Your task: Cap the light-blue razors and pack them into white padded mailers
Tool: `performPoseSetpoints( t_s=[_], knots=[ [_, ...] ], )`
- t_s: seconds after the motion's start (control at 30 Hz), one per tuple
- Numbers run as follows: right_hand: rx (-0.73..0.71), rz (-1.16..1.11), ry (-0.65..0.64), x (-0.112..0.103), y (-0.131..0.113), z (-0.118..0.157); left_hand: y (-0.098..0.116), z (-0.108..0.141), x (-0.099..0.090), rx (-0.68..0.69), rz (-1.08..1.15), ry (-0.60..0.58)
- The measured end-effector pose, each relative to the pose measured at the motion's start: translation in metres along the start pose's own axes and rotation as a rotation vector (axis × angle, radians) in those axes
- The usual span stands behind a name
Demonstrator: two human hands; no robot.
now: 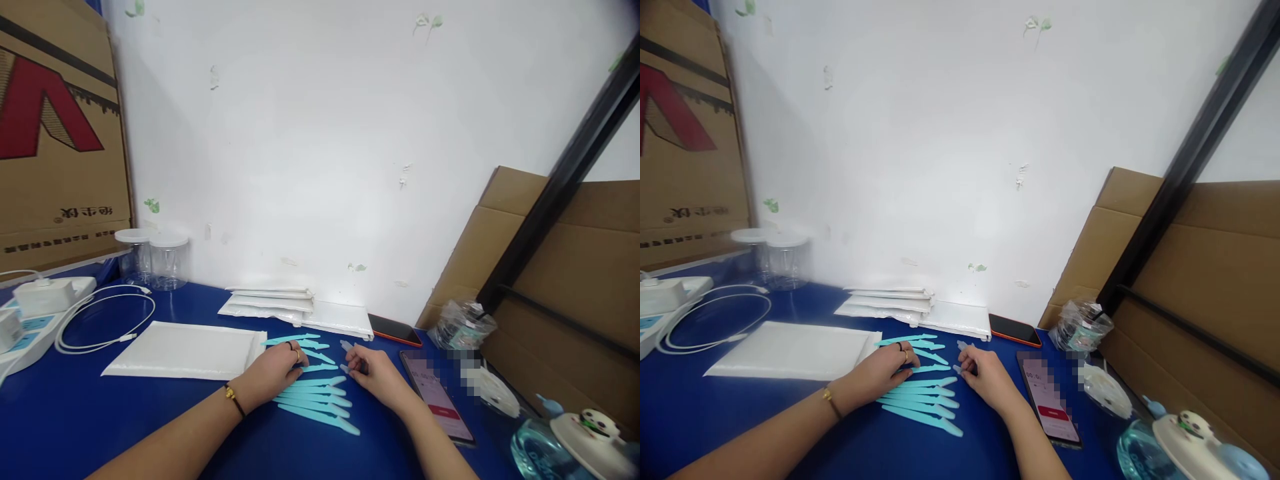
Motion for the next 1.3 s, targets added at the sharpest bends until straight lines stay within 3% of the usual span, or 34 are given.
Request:
performPoseSetpoints(
  t_s=[0.53,0.63,0.7,0.77,0.87,1.07,1.3],
  knots=[
    [-0.040,-0.176,0.006,0.018,-0.014,-0.007,-0.002,-0.008,0.006,0.026,0.065,0.012],
    [-0.026,-0.127,0.117,-0.004,0.000,-0.006,-0.003,-0.006,0.000,0.033,0.024,0.060],
    [0.046,-0.040,0.249,-0.027,0.020,-0.001,-0.002,-0.004,-0.004,0.052,-0.049,0.089],
    [0.103,0.053,0.284,-0.042,0.039,0.004,0.001,-0.003,-0.006,0.075,-0.122,0.090],
    [0.117,0.148,0.202,-0.044,0.050,0.007,0.006,-0.001,-0.007,0.102,-0.181,0.080],
    [0.019,0.222,0.070,-0.016,0.028,-0.002,0.014,0.001,-0.006,0.126,-0.183,0.053],
    [-0.002,0.163,0.031,-0.003,0.013,-0.006,-0.004,-0.007,-0.004,0.017,-0.062,0.021]
  ],
)
Point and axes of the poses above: each hand's wrist, its own z-axis away from the middle knuckle, its own x-axis out of the palm, y = z × x, the point moved 8 cm from there along -z, towards the middle knuckle, and after that the axes turned 9 degrees about z, right-handed, at the moved point
